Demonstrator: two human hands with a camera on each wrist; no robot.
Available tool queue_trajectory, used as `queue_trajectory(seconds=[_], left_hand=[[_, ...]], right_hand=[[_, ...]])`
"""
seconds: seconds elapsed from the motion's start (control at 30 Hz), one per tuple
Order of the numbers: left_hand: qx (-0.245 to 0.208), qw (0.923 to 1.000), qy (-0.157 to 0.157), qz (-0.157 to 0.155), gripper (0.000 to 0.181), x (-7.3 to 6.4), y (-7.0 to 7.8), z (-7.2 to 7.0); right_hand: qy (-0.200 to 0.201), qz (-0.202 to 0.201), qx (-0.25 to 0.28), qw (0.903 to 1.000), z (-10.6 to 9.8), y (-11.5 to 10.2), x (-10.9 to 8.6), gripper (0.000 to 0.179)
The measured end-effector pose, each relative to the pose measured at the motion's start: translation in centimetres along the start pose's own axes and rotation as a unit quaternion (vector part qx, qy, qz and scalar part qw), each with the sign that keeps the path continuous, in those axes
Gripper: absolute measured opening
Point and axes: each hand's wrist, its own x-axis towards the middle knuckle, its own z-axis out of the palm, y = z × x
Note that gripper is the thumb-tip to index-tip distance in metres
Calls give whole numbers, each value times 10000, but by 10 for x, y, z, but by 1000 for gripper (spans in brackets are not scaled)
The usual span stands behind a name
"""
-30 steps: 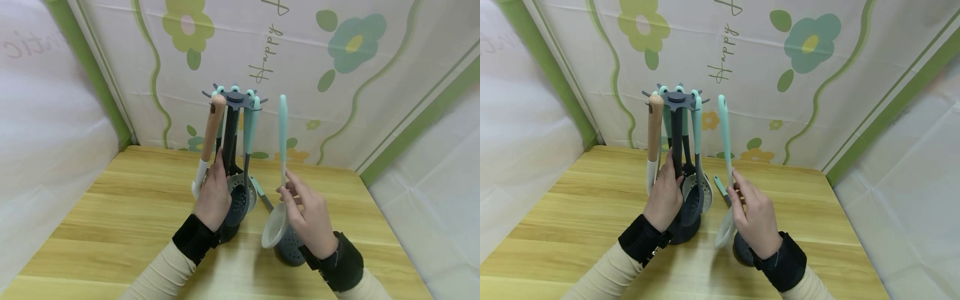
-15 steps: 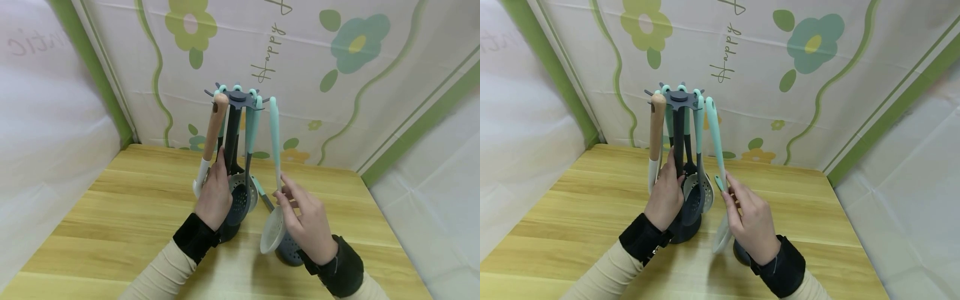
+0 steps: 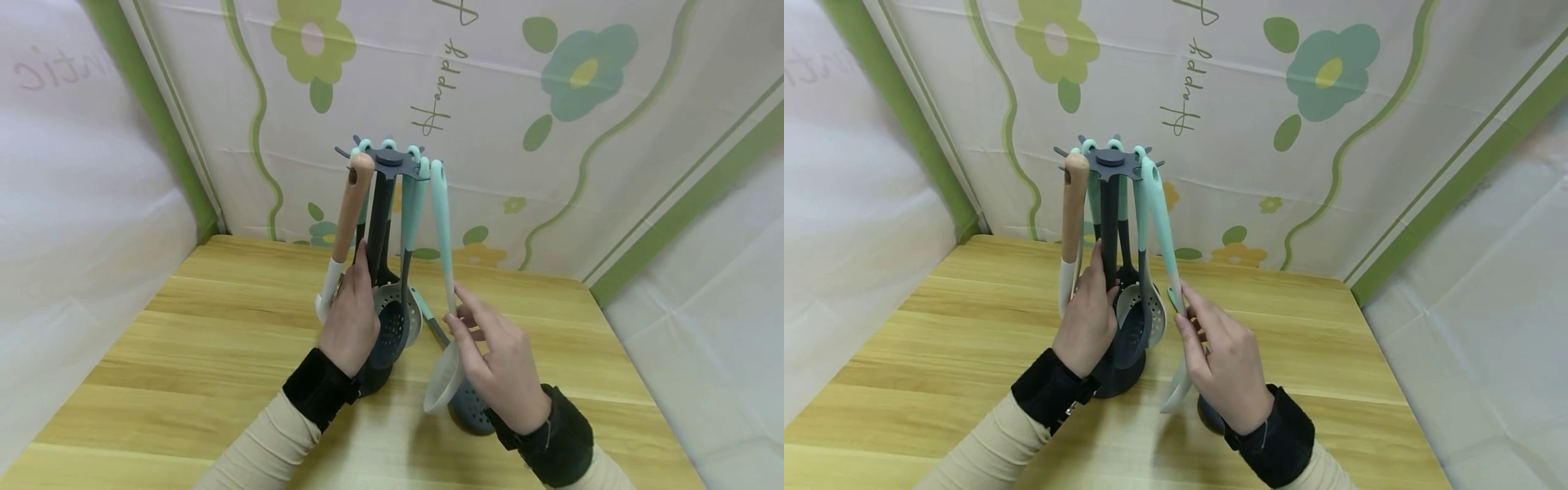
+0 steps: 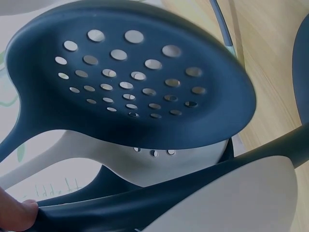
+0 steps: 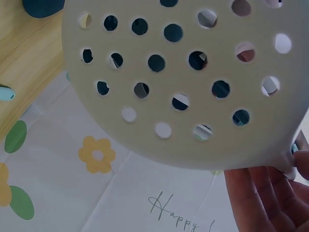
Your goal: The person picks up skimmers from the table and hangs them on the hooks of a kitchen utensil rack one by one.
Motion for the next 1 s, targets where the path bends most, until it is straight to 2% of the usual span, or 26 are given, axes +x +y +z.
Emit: queue_trajectory(seconds=[0.47, 1.0], left_hand=[[-32, 10000, -7, -14, 69, 0, 0, 0], [-14, 10000, -95, -21, 72, 0, 0, -1]], right_hand=[[-27, 8, -56, 10000, 0, 0, 1, 51], [-146, 88, -161, 9997, 3, -2, 2, 47]])
